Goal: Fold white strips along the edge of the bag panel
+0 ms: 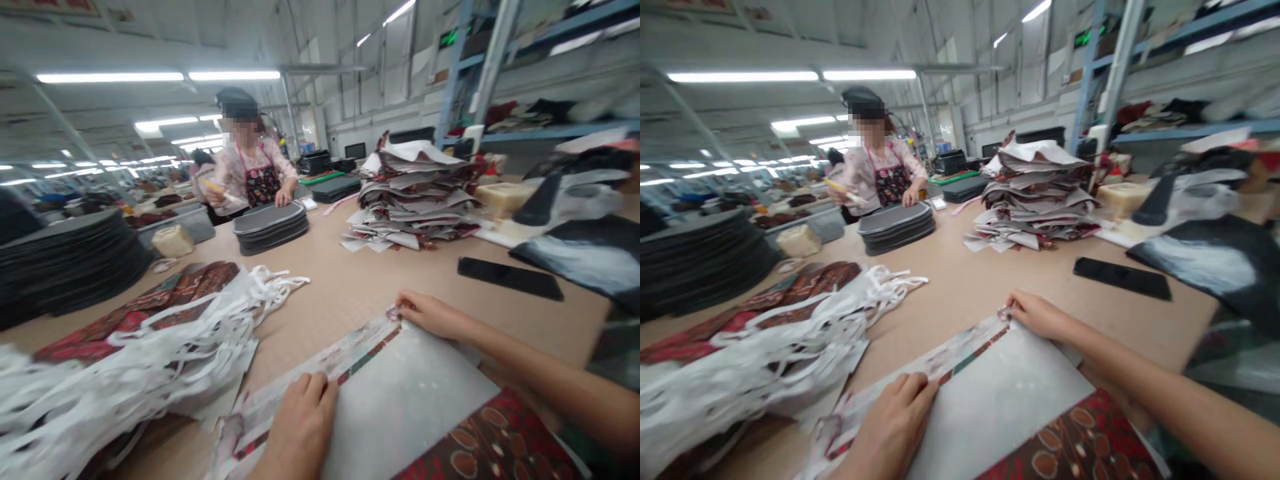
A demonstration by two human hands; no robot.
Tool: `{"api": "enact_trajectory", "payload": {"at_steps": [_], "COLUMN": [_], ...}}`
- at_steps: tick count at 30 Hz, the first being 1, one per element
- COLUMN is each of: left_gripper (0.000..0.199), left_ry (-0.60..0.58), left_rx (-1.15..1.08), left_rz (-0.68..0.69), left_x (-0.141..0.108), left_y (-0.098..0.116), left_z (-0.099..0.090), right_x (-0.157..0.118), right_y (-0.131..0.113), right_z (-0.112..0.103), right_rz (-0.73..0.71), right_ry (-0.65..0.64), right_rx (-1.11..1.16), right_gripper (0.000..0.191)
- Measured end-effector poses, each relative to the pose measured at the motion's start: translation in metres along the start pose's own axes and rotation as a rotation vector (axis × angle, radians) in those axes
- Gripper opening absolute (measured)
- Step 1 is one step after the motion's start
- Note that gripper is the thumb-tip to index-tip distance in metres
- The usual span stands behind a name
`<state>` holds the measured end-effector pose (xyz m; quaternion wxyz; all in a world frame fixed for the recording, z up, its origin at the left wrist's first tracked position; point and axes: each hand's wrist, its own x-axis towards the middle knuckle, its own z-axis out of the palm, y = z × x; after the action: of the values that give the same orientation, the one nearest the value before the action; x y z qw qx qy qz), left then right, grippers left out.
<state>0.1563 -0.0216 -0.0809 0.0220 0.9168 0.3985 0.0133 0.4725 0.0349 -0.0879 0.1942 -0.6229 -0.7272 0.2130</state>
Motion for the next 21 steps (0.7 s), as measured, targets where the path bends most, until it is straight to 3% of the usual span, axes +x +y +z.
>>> {"api": "enact_trajectory", "payload": {"at_steps": [3,5,8,10,13,17,21], "left_gripper": [0.027,0.023,0.017,0.016,0.020,0.024,0.030], "left_ry": [-0.012,-0.030,-0.007,0.030,0.075,0.134,0.301], "left_rx": [-0.039,-0.067,-0.053,0.012,0.107,0.164,0.191], "left_rz": [-0.168,-0.287,-0.372,-0.337,-0.252,-0.253,-0.261], "left_x": [-0.044,-0.065,-0.082,-0.088,-0.099,-0.120,-0.138], "left_y": [-0.019,-0.027,-0.028,-0.022,-0.010,-0.009,-0.023], "left_z": [-0.008,-0.014,-0.017,-0.015,-0.007,0.001,0.003], "right_x": [0.010,0.016,0.015,0.011,0.009,0.015,0.021], "right_y": [-0.015,-0.043,-0.104,-0.147,-0.195,-0.222,-0.231], "right_z": [0.001,0.010,0.035,0.058,0.093,0.129,0.138], "right_rz": [-0.115,-0.274,-0.508,-0.667,-0.855,-0.828,-0.735], "right_ry": [0.139,0.123,-0.150,-0.313,-0.450,-0.425,-0.437], "right_rx": [-0.133,-0.136,-0.024,0.036,0.074,-0.076,-0.165], "right_gripper": [0.014,0.015,0.017,0.020,0.022,0.015,0.005]}}
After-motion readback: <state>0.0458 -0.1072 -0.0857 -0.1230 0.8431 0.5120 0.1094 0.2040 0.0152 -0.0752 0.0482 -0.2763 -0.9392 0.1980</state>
